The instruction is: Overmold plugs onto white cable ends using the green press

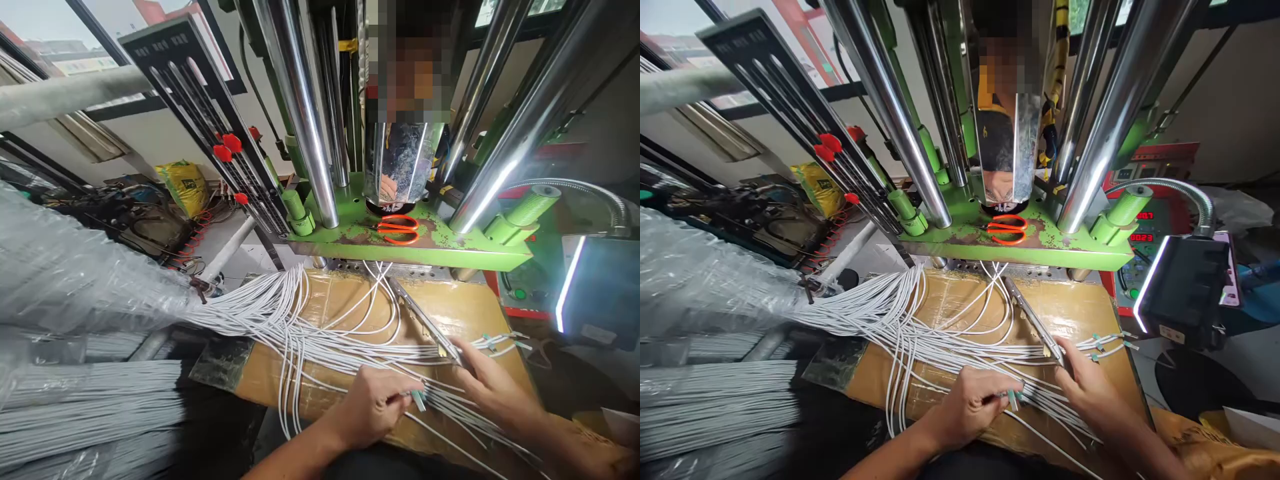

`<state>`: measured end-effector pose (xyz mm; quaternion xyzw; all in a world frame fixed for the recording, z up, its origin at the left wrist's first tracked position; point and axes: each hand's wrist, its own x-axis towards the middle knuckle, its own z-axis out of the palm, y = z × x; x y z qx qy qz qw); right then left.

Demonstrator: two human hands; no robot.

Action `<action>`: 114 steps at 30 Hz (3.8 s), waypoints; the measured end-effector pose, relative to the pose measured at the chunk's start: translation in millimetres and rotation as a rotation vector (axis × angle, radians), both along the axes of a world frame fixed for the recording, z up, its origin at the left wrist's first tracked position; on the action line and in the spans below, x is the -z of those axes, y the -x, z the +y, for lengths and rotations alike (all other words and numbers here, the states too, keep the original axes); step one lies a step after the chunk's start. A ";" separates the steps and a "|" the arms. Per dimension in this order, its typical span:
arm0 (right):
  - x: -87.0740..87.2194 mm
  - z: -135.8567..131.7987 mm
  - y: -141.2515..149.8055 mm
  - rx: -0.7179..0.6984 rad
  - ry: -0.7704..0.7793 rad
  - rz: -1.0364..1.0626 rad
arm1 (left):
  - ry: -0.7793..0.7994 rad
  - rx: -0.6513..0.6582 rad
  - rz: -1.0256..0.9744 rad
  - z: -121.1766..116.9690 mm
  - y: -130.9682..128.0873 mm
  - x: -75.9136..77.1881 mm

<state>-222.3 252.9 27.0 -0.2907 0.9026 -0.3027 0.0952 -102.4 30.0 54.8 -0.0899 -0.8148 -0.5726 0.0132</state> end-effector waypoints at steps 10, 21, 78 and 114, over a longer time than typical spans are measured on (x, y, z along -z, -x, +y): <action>14.2 -24.8 -67.2 0.194 0.311 -0.513 | 0.302 0.091 0.189 14.9 5.4 20.0; 20.3 -22.9 -67.4 0.145 0.332 -0.513 | 0.295 0.016 0.315 20.7 8.0 34.1; 17.2 -29.1 -49.1 0.321 0.537 -0.732 | -0.289 -0.329 -0.356 -13.5 60.7 6.5; 23.8 -29.0 -51.8 0.293 0.419 -0.659 | 0.495 0.123 0.295 -25.8 73.6 30.2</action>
